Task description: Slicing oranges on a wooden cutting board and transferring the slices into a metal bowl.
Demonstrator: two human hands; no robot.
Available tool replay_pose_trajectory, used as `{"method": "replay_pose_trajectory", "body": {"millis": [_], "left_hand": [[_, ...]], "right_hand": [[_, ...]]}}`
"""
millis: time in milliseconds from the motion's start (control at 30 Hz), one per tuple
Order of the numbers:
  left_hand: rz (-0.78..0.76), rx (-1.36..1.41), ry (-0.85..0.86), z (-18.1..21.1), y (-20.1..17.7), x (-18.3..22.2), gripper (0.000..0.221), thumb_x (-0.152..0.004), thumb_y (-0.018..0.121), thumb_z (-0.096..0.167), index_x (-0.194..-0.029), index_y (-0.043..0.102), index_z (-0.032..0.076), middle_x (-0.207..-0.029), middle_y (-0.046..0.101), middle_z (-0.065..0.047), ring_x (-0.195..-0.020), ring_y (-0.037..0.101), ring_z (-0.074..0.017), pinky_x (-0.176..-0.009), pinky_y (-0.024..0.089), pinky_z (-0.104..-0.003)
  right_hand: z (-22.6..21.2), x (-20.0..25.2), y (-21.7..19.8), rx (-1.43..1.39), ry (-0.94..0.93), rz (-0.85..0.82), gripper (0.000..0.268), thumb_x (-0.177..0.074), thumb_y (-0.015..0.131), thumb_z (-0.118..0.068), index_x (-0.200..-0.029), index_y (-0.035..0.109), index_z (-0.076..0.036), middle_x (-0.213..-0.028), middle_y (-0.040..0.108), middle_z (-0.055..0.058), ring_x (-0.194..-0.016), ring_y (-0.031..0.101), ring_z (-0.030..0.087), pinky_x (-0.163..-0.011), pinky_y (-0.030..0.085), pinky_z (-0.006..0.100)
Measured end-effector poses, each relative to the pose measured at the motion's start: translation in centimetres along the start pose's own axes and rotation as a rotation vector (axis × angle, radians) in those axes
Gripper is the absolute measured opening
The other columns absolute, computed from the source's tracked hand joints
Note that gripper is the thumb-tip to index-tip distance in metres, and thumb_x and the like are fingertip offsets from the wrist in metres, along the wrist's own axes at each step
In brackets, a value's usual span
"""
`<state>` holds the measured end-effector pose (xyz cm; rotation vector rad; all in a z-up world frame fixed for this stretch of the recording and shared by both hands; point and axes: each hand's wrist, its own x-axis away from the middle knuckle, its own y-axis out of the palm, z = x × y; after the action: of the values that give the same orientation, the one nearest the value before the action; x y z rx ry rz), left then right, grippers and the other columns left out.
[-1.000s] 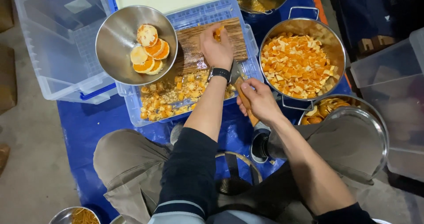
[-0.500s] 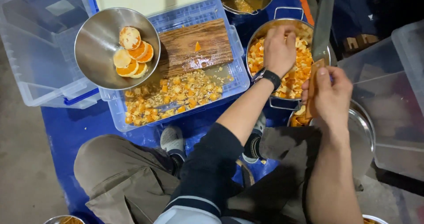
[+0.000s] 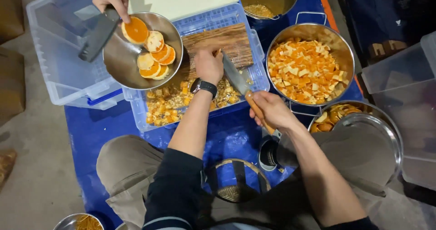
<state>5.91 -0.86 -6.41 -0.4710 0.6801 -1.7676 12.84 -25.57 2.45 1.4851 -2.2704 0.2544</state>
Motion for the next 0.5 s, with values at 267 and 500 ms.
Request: {"method": "replay_pose_trajectory", "body": {"millis": [267,500], "left_hand": [[0.148,0.223,0.197,10.2,0.2,2.7,0.007,-0.085,0.077,0.021,-0.091,0.08,0.023,-0.092,0.077,-0.001,-0.095,0.072,-0.0255,-0.086,0.056,-0.041],[-0.268,0.282,0.336,18.7,4.1,7.4,0.023,-0.087,0.061,0.015,-0.095,0.082,0.013,-0.1,0.083,-0.006,-0.096,0.076,-0.0313,-0.086,0.058,-0.044]], "right_hand": [[-7.2,5.1,-3.7,0.254,0.035,0.157,0.031,-0.11,0.045,-0.024,-0.121,0.064,-0.002,-0.073,0.067,0.015,-0.046,0.059,0.021,-0.043,0.047,0.032],[-10.1,9.8,-11.5,0.533,-0.059,0.638,0.027,-0.118,0.041,-0.023,-0.122,0.061,-0.005,-0.082,0.066,0.005,-0.057,0.057,0.015,-0.055,0.048,0.031]]}}
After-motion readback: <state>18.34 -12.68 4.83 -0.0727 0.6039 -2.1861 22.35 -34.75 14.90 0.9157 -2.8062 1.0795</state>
